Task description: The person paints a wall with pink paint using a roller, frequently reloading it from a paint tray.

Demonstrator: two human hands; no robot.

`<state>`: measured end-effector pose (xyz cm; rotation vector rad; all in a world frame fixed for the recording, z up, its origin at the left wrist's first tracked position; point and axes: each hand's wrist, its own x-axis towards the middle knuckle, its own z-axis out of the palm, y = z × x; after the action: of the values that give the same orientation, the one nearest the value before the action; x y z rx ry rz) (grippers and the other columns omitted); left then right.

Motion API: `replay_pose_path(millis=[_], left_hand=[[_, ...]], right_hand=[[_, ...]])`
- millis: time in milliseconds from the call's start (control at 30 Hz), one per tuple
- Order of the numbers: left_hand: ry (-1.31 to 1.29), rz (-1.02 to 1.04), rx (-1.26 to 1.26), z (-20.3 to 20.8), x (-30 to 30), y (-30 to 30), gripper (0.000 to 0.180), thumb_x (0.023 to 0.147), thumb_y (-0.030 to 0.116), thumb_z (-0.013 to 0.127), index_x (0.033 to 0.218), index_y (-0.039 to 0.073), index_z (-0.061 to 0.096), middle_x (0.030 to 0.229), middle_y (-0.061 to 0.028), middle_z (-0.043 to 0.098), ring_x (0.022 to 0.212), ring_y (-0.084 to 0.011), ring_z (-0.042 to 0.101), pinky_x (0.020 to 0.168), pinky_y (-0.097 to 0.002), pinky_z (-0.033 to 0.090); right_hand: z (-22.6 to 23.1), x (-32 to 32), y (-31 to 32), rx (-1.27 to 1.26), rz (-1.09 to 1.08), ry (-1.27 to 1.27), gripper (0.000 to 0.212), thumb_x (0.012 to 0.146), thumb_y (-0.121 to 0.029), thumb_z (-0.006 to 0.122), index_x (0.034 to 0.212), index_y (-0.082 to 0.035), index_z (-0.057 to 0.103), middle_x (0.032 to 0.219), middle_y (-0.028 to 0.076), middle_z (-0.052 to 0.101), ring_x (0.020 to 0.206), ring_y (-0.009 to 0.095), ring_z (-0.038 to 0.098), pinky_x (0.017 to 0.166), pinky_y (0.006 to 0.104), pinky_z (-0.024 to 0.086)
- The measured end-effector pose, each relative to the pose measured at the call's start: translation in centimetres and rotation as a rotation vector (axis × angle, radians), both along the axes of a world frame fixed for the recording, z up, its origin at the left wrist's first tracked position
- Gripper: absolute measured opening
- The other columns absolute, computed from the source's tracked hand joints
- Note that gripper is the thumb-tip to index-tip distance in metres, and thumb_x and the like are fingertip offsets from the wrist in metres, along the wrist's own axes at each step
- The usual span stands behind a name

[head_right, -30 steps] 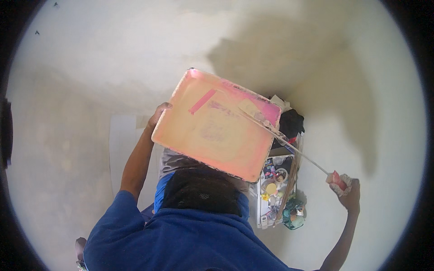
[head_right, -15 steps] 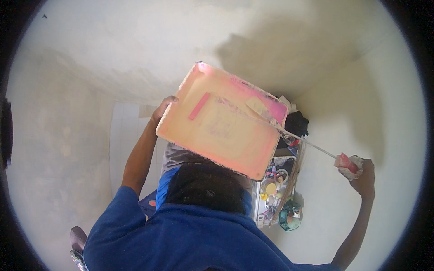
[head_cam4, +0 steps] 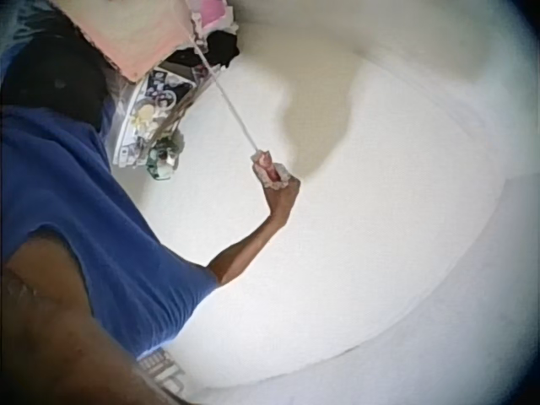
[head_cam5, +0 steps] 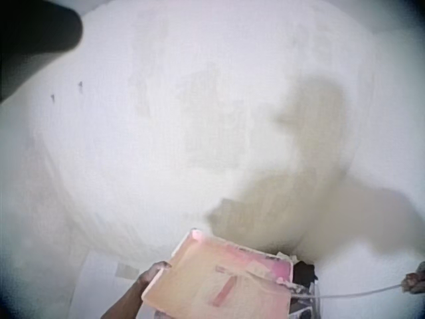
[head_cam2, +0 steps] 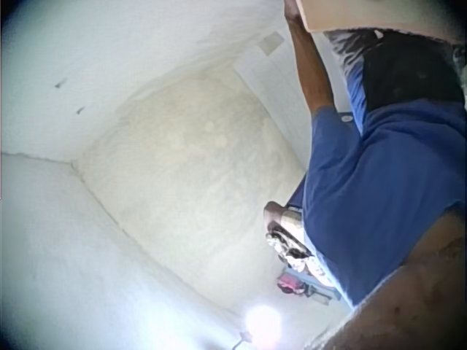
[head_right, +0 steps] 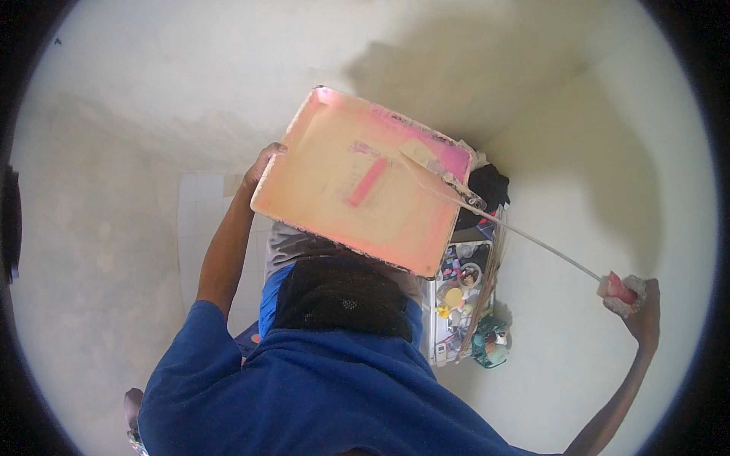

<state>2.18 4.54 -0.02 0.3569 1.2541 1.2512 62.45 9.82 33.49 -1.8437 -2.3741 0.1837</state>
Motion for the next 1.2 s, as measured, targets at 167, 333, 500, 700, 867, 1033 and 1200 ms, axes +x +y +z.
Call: replay_pose_path(millis=[167, 333, 500, 700, 867, 1033, 1200], left_hand=[[-0.023, -0.009, 0.025, 0.0, -0.7, -0.6, 0.033, 0.067, 0.033, 0.060, 0.087, 0.007, 0.056, 0.078, -0.0059, 0.055, 0.072, -0.0168, 0.052, 0.068, -0.0312, 0.045], [0.003, 0.023, 0.054, 1.1, 0.2, -0.5, 0.033, 0.068, 0.033, 0.060, 0.087, 0.007, 0.055, 0.078, -0.0062, 0.055, 0.072, -0.0165, 0.053, 0.068, -0.0309, 0.045], [-0.088, -0.064, 0.019, 0.6, -0.5, -0.4, 0.038, 0.067, 0.034, 0.060, 0.089, 0.004, 0.055, 0.079, -0.0077, 0.056, 0.070, -0.0171, 0.053, 0.066, -0.0305, 0.045], [-0.105, -0.058, 0.015, -0.1, -0.3, 0.1, 0.038, 0.067, 0.034, 0.061, 0.090, 0.004, 0.055, 0.079, -0.0081, 0.056, 0.071, -0.0174, 0.054, 0.066, -0.0307, 0.045], [-0.076, -0.038, -0.001, 0.0, -0.6, -0.5, 0.038, 0.067, 0.034, 0.061, 0.090, 0.005, 0.055, 0.080, -0.0077, 0.056, 0.071, -0.0175, 0.054, 0.066, -0.0307, 0.046], [-0.030, -0.070, 0.003, 2.0, 0.2, -0.3, 0.034, 0.070, 0.034, 0.059, 0.088, 0.005, 0.055, 0.080, -0.0065, 0.055, 0.072, -0.0164, 0.053, 0.068, -0.0300, 0.045], [0.033, -0.070, 0.077, -0.2, -1.5, -0.3, 0.028, 0.075, 0.031, 0.055, 0.086, 0.005, 0.056, 0.079, -0.0050, 0.056, 0.073, -0.0149, 0.053, 0.069, -0.0292, 0.044]], right_hand=[[-2.5, -6.1, 1.0, -0.104, 0.056, -0.017, 0.026, 0.057, -0.013, 0.073, 0.062, 0.002, 0.053, 0.050, 0.004, 0.041, 0.050, 0.012, 0.038, 0.047, 0.0291, 0.034], [-2.1, -1.6, 0.7, -0.191, 0.025, 0.029, 0.027, 0.053, -0.010, 0.075, 0.059, 0.001, 0.051, 0.050, 0.003, 0.039, 0.050, 0.010, 0.037, 0.046, 0.0281, 0.032], [-1.0, 5.6, 0.5, -0.322, -0.131, -0.128, 0.029, 0.049, -0.007, 0.074, 0.054, 0.000, 0.047, 0.048, 0.000, 0.036, 0.048, 0.009, 0.036, 0.044, 0.0279, 0.031], [-1.6, 2.1, -1.0, -0.120, 0.006, -0.062, 0.025, 0.052, -0.008, 0.072, 0.057, 0.001, 0.050, 0.048, 0.002, 0.040, 0.049, 0.010, 0.037, 0.045, 0.0286, 0.033], [-4.3, -2.4, -1.1, -0.111, -0.033, -0.024, 0.025, 0.055, -0.011, 0.072, 0.062, 0.002, 0.052, 0.053, 0.006, 0.044, 0.052, 0.013, 0.039, 0.049, 0.0289, 0.035], [-2.0, 4.1, -0.6, -0.103, 0.015, -0.223, 0.021, 0.052, -0.006, 0.070, 0.063, 0.001, 0.054, 0.053, 0.010, 0.046, 0.049, 0.018, 0.042, 0.048, 0.0307, 0.035], [-1.3, 8.4, -1.9, -0.024, -0.030, -0.196, 0.019, 0.055, -0.010, 0.069, 0.064, -0.001, 0.055, 0.055, 0.012, 0.048, 0.049, 0.022, 0.044, 0.048, 0.0313, 0.036]])
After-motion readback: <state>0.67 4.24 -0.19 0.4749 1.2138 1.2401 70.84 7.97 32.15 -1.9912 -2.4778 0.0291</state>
